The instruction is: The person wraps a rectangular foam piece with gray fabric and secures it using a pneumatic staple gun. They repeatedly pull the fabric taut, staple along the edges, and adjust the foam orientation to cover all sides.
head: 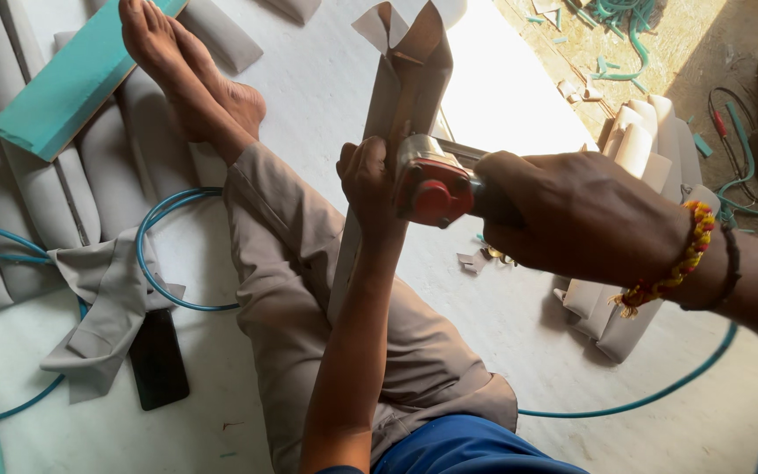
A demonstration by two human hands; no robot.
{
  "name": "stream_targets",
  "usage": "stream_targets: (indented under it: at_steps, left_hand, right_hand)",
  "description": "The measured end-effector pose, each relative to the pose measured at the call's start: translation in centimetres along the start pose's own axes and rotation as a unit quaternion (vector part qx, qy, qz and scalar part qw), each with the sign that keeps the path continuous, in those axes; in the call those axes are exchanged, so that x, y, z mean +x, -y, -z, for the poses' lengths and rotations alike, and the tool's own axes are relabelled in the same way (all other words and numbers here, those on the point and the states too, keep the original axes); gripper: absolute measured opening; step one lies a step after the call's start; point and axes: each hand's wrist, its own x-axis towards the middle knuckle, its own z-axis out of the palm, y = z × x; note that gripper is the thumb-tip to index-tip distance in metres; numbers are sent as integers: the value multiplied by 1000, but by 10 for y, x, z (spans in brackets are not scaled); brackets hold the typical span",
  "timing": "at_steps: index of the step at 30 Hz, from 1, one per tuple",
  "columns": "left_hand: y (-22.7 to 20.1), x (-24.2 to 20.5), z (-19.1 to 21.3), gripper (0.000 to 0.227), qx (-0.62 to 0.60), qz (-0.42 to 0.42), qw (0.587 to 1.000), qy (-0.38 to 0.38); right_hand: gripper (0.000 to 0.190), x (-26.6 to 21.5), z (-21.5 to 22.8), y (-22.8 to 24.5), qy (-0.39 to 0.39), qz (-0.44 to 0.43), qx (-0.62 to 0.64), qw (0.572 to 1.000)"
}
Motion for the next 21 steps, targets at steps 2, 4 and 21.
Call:
stream_targets:
  at_steps: [2, 4, 21]
  left_hand:
    - [8, -4, 1, 33, -28, -46, 998, -12]
    - [17, -12, -2, 27, -82, -81, 993, -29]
    - [89, 28, 78, 49, -156, 173, 971, -55]
  right_hand:
    - [27, 7, 12, 12, 9, -6, -34, 999]
    - [26, 12, 25, 25, 36, -30, -54, 997]
    - [54, -8, -184, -53, -228, -125, 254, 932]
